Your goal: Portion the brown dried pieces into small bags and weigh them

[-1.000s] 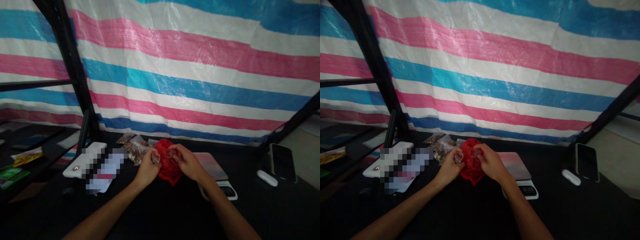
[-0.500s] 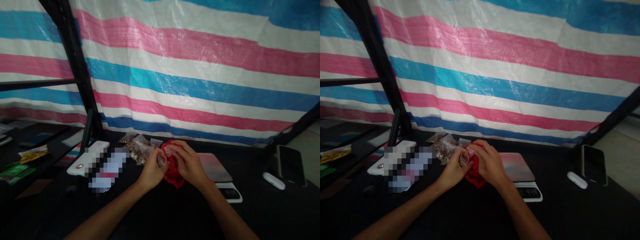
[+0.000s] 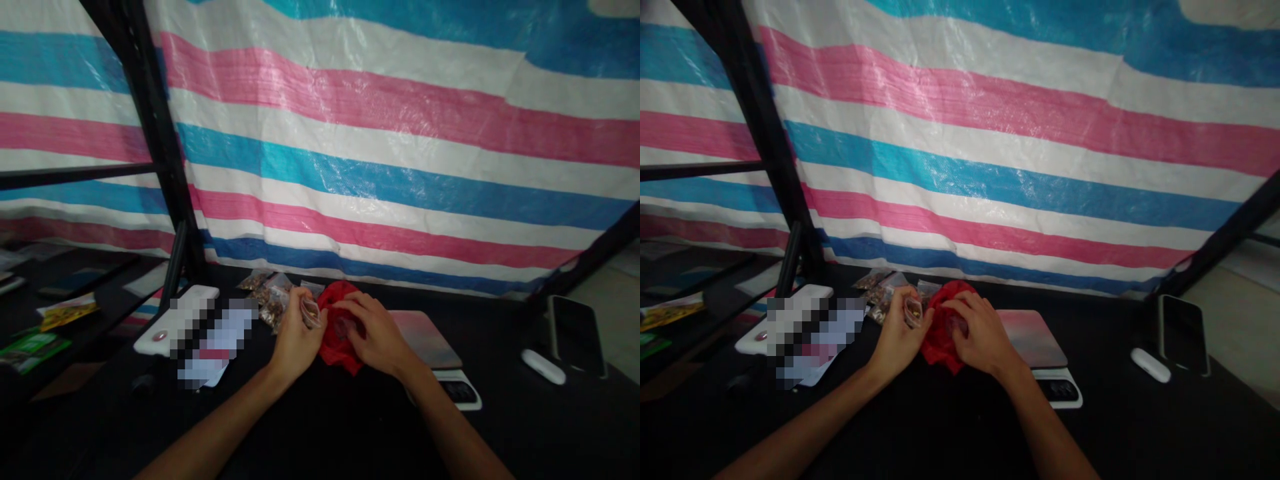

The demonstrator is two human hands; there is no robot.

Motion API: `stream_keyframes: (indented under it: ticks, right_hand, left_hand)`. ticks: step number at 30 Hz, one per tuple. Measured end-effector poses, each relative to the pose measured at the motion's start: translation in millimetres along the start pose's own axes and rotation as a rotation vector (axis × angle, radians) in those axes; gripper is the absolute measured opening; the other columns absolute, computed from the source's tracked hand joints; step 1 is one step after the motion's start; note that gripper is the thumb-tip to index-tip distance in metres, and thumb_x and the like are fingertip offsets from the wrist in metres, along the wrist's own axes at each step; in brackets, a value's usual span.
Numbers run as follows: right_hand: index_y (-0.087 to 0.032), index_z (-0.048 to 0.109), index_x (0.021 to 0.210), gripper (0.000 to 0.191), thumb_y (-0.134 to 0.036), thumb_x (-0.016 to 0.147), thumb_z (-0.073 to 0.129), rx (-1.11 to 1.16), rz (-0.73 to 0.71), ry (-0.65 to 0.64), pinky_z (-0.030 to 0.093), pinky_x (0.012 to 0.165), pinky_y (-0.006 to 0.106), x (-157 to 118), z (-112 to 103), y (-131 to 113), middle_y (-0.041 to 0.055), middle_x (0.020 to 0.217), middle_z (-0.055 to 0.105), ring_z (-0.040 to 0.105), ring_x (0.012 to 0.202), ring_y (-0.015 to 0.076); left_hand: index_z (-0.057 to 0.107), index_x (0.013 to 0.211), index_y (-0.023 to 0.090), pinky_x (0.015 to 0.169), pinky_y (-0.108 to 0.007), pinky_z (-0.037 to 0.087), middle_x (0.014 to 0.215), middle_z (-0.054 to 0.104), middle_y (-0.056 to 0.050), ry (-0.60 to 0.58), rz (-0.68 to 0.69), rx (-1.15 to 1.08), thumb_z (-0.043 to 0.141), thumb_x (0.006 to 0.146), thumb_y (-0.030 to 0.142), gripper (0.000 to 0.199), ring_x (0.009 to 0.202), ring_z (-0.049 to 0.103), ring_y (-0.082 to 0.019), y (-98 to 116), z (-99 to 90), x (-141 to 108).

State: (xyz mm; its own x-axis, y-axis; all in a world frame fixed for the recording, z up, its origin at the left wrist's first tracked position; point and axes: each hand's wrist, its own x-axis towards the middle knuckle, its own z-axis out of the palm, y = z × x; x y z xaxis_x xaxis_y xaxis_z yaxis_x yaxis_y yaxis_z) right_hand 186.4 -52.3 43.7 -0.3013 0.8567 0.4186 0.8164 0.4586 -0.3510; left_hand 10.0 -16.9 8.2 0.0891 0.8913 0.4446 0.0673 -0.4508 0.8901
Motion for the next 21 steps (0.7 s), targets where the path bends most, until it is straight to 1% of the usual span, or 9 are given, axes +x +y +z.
stream_keyframes:
  ticks: [3, 5, 7, 9, 10, 13, 16, 18, 21]
  right_hand:
    - [-0.025, 0.061, 0.116, 0.028, -0.016, 0.09, 0.058, 0.122, -0.047, 0.077, 0.044, 0.095, 0.04, 0.0, 1.0, -12.4, 0.0074, 0.118, 0.066, 0.059, 0.109, 0.0244]
    - [-0.025, 0.06, 0.11, 0.022, -0.02, 0.089, 0.064, 0.158, -0.054, 0.056, 0.045, 0.091, 0.038, -0.6, 4.7, -20.3, 0.0056, 0.112, 0.068, 0.061, 0.103, 0.0236]
    - [-0.025, 0.06, 0.103, 0.018, -0.02, 0.087, 0.067, 0.165, -0.038, 0.023, 0.046, 0.086, 0.035, -1.3, 10.5, -24.7, 0.0035, 0.104, 0.069, 0.062, 0.095, 0.0221]
    - [-0.025, 0.061, 0.099, 0.013, -0.017, 0.089, 0.064, 0.184, -0.014, 0.029, 0.046, 0.081, 0.033, -1.7, 16.0, -24.5, 0.002, 0.096, 0.069, 0.063, 0.088, 0.0202]
    - [-0.025, 0.061, 0.098, 0.012, -0.016, 0.09, 0.061, 0.209, -0.002, 0.056, 0.046, 0.08, 0.032, -1.7, 18.1, -22.9, 0.0017, 0.094, 0.069, 0.063, 0.086, 0.0193]
    - [-0.024, 0.062, 0.094, 0.01, -0.016, 0.092, 0.057, 0.314, 0.03, 0.187, 0.047, 0.075, 0.029, -0.6, 21.1, -15.8, 0.0012, 0.09, 0.067, 0.062, 0.081, 0.0175]
    - [-0.024, 0.064, 0.097, 0.007, -0.02, 0.092, 0.061, 0.38, 0.039, 0.29, 0.048, 0.07, 0.028, 1.1, 21.7, -10.9, 0.0006, 0.088, 0.066, 0.061, 0.076, 0.0165]
    - [-0.024, 0.066, 0.099, 0.008, -0.021, 0.093, 0.062, 0.399, -0.004, 0.3, 0.049, 0.071, 0.028, 2.1, 22.1, -10.7, 0.0011, 0.09, 0.066, 0.062, 0.078, 0.0168]
    - [-0.024, 0.067, 0.096, 0.009, -0.021, 0.096, 0.059, 0.4, -0.079, 0.278, 0.05, 0.08, 0.03, 3.3, 21.8, -13.1, 0.0029, 0.094, 0.067, 0.064, 0.088, 0.0182]
  left_hand:
    - [0.044, 0.11, 0.025, 0.075, -0.027, 0.044, 0.088, 0.054, 0.003, -0.07, 0.015, 0.047, 0.063, 0.076, 0.01, 0.042, 0.078, 0.057, -0.015, -6.0, -0.5, -2.4]
    - [0.045, 0.114, 0.023, 0.08, -0.03, 0.046, 0.096, 0.057, 0.0, -0.119, 0.035, 0.07, 0.063, 0.067, 0.004, 0.053, 0.086, 0.06, -0.018, -8.6, -0.7, -4.4]
    - [0.045, 0.115, 0.023, 0.084, -0.033, 0.046, 0.1, 0.059, -0.002, -0.156, 0.048, 0.086, 0.061, 0.063, 0.001, 0.058, 0.091, 0.061, -0.021, -9.0, -1.1, -6.1]
    - [0.045, 0.117, 0.022, 0.084, -0.035, 0.047, 0.098, 0.061, -0.003, -0.166, 0.047, 0.109, 0.062, 0.067, 0.003, 0.057, 0.09, 0.063, -0.022, -7.4, -1.6, -7.0]
    - [0.045, 0.119, 0.022, 0.083, -0.035, 0.048, 0.098, 0.062, -0.003, -0.163, 0.042, 0.123, 0.063, 0.071, 0.006, 0.054, 0.089, 0.064, -0.023, -6.2, -1.8, -6.9]
    - [0.046, 0.12, 0.022, 0.08, -0.036, 0.05, 0.099, 0.066, -0.005, -0.137, 0.005, 0.18, 0.067, 0.081, 0.021, 0.044, 0.089, 0.066, -0.025, -3.1, -2.7, -4.7]
    - [0.055, 0.109, 0.023, 0.084, -0.038, 0.05, 0.1, 0.069, -0.006, -0.156, 0.008, 0.279, 0.064, 0.087, 0.026, 0.024, 0.095, 0.067, -0.027, -2.6, -3.9, -1.5]
    - [0.059, 0.105, 0.023, 0.087, -0.04, 0.05, 0.101, 0.07, -0.007, -0.186, 0.063, 0.333, 0.06, 0.089, 0.023, 0.016, 0.097, 0.067, -0.027, -3.5, -4.6, -0.4]
    - [0.058, 0.113, 0.022, 0.093, -0.042, 0.049, 0.109, 0.067, -0.008, -0.167, 0.184, 0.355, 0.059, 0.089, 0.018, 0.024, 0.105, 0.063, -0.027, -4.6, -4.7, -1.1]
